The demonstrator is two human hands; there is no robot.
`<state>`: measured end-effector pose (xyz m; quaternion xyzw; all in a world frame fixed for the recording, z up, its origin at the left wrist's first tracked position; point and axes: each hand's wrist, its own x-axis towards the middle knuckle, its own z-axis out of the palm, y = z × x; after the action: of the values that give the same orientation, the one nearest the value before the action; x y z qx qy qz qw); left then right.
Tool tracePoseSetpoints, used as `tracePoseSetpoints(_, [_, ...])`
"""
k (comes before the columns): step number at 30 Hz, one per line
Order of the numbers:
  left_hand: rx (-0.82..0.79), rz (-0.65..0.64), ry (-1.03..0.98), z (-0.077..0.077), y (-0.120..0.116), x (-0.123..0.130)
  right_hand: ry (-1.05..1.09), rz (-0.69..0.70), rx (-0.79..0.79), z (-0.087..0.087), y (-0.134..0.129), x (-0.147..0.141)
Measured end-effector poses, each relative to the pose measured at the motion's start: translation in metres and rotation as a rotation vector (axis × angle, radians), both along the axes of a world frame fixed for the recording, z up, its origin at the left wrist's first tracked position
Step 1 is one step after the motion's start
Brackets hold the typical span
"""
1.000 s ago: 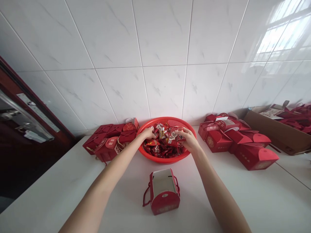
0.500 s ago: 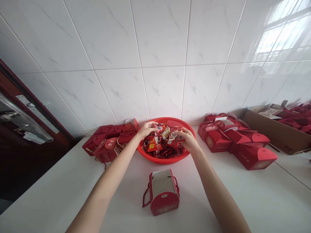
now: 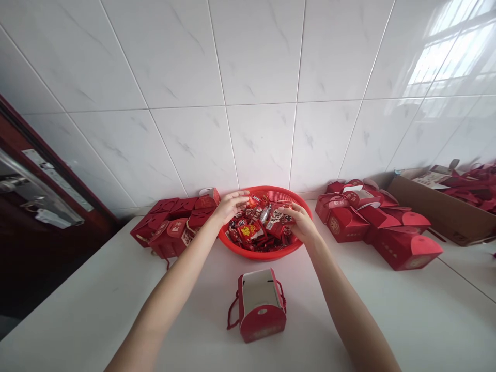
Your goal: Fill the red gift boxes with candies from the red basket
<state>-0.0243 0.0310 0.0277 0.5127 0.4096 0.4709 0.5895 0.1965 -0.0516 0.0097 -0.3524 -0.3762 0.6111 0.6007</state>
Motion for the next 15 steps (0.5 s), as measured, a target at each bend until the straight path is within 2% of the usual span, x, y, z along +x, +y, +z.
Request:
tracePoseSetpoints(10, [-0.057,-0.05,0.022,0.004,-0.027,0.008,-0.014,-0.009,0.011,-0.003,0.003,0.001])
tracePoseSetpoints(15, [0.023,-0.139,0.086,0.006,-0.044,0.017,-0.024,0.02,0.013,-0.002,0.002,0.0])
